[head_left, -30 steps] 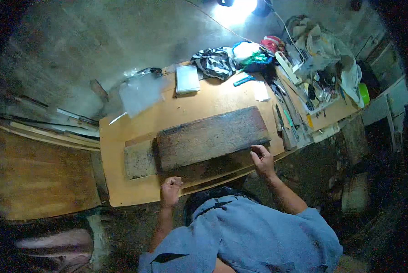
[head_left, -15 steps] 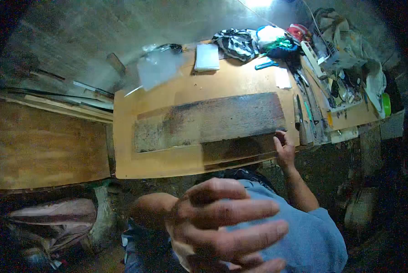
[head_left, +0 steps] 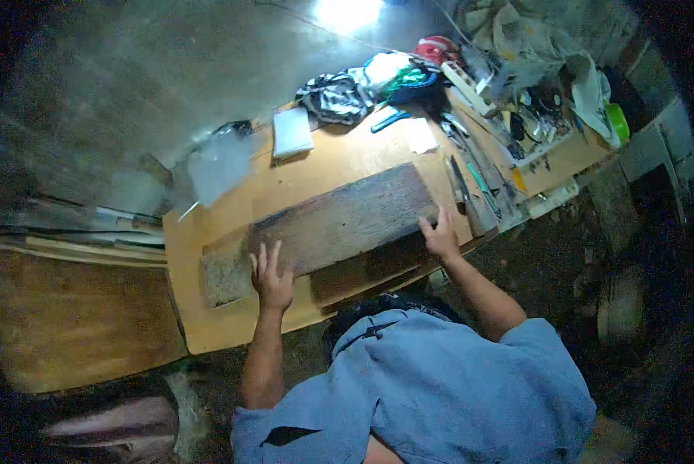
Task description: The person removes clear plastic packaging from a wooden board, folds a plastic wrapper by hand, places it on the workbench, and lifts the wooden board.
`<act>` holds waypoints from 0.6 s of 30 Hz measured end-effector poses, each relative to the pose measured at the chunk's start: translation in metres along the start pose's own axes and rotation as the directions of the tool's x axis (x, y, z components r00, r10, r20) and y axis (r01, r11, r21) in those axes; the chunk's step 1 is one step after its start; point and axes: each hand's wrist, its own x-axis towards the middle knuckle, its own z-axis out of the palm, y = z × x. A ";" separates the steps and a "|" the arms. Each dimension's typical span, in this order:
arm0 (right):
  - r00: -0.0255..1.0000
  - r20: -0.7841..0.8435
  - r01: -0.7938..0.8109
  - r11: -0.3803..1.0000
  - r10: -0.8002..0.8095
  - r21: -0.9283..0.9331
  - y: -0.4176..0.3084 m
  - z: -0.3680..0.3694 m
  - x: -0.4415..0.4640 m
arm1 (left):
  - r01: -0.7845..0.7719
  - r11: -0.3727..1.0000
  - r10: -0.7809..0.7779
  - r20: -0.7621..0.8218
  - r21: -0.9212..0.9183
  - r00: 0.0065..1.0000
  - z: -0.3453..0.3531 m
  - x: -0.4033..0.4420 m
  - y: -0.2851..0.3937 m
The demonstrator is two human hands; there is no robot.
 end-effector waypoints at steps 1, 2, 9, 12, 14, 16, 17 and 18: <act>1.000 0.015 -0.020 1.000 0.020 0.005 -0.001 0.001 -0.001 | 0.122 0.986 -0.128 0.052 0.115 0.990 0.005 -0.004 -0.005; 1.000 0.005 -0.023 1.000 0.023 0.004 -0.002 0.000 -0.001 | 0.112 0.987 -0.119 0.053 0.111 0.991 0.011 -0.007 -0.010; 0.998 0.057 0.013 0.997 -0.017 0.080 0.002 0.001 0.000 | 0.225 0.961 -0.225 -0.018 0.162 0.974 0.039 -0.031 -0.038; 0.998 0.047 0.051 0.999 -0.051 -0.007 -0.008 0.002 -0.005 | 0.309 0.938 -0.316 0.014 0.158 0.949 0.030 -0.031 -0.038; 0.996 0.030 0.087 0.989 -0.084 -0.122 -0.011 0.004 -0.008 | 0.296 0.946 -0.299 0.003 0.131 0.954 0.027 -0.030 -0.047; 0.994 0.030 0.112 0.985 -0.109 -0.130 -0.015 0.003 -0.009 | 0.341 0.931 -0.349 0.042 0.127 0.936 0.021 -0.029 -0.046; 0.991 0.030 0.135 0.981 -0.132 -0.138 -0.018 0.001 -0.010 | 0.348 0.927 -0.358 0.055 0.143 0.932 0.019 -0.029 -0.048; 0.990 0.032 0.140 0.981 -0.137 -0.137 -0.021 -0.001 -0.010 | 0.355 0.922 -0.368 0.067 0.157 0.927 0.018 -0.029 -0.049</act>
